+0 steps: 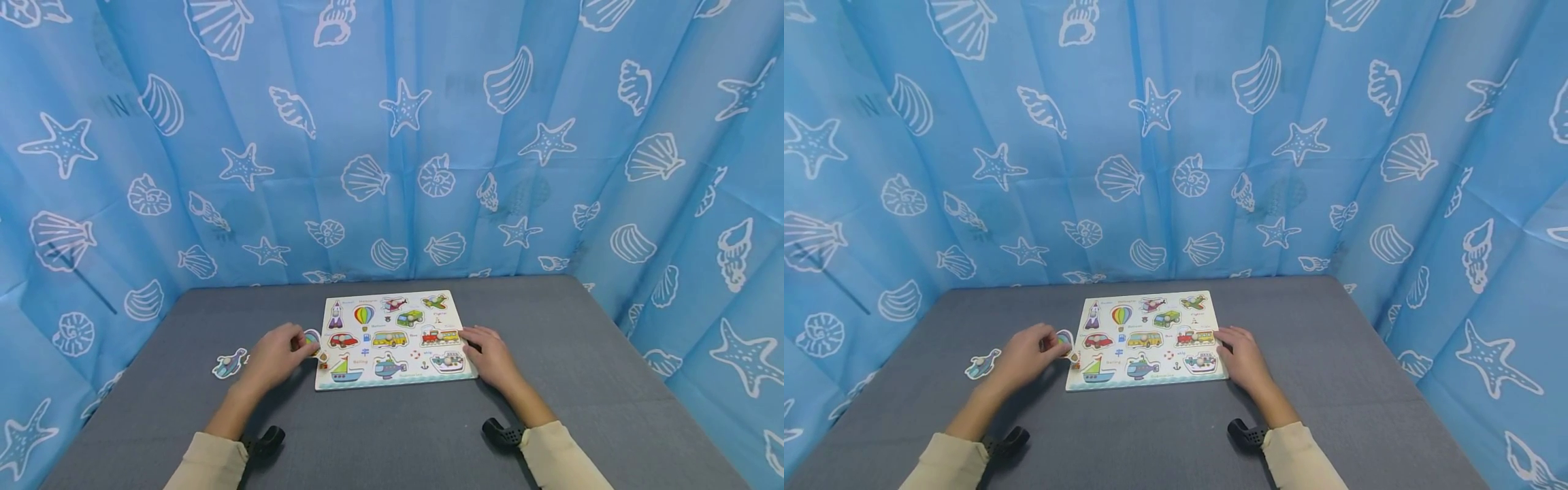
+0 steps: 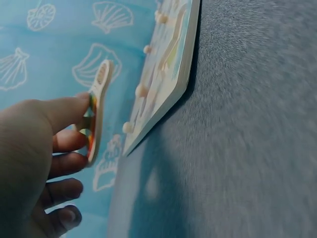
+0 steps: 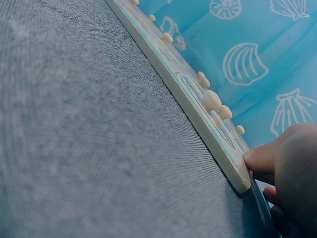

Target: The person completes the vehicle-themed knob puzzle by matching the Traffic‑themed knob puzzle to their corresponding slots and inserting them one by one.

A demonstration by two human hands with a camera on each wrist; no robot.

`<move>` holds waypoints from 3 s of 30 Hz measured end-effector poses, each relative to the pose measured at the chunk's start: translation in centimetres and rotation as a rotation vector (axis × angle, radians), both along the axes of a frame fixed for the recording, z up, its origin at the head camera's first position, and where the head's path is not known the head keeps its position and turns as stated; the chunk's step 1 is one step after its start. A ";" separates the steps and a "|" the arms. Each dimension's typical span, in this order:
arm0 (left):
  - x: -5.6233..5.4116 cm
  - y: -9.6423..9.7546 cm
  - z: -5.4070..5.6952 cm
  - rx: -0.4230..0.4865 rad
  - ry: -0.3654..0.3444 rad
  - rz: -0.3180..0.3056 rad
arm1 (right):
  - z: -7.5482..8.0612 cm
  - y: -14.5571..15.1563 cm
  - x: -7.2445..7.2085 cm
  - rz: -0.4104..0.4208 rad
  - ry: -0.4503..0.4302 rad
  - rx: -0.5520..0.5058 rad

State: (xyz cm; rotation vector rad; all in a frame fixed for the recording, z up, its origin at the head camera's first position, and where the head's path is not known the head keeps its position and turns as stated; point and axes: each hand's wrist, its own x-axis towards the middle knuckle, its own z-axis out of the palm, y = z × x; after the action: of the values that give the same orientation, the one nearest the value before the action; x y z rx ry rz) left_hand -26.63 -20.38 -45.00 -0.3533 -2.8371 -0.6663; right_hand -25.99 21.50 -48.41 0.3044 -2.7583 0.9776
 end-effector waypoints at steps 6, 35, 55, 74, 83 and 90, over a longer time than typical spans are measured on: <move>-1.0 1.2 0.0 0.016 0.035 0.019 | 0.0 0.1 -0.1 0.003 -0.017 0.012; -6.1 6.2 -0.3 0.125 0.010 0.027 | -0.1 0.1 -0.1 0.009 0.005 -0.004; -8.1 9.3 -1.4 0.082 -0.020 0.142 | 0.0 0.2 0.0 0.030 0.021 -0.020; -8.6 9.9 -1.5 0.016 -0.079 0.119 | -0.3 0.1 -0.3 0.034 0.022 -0.019; -8.9 10.3 -1.7 -0.002 -0.083 0.123 | 0.0 0.1 -0.2 0.029 0.019 -0.013; -8.7 10.2 -1.4 -0.021 -0.086 0.115 | 0.0 0.1 -0.2 0.032 0.021 -0.012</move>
State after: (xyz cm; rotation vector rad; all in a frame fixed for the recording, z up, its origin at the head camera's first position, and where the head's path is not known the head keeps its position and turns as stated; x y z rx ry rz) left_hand -35.37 -10.21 -46.44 -0.1664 -2.9209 -0.6436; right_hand -26.14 21.56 -48.41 0.3560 -2.7362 0.9927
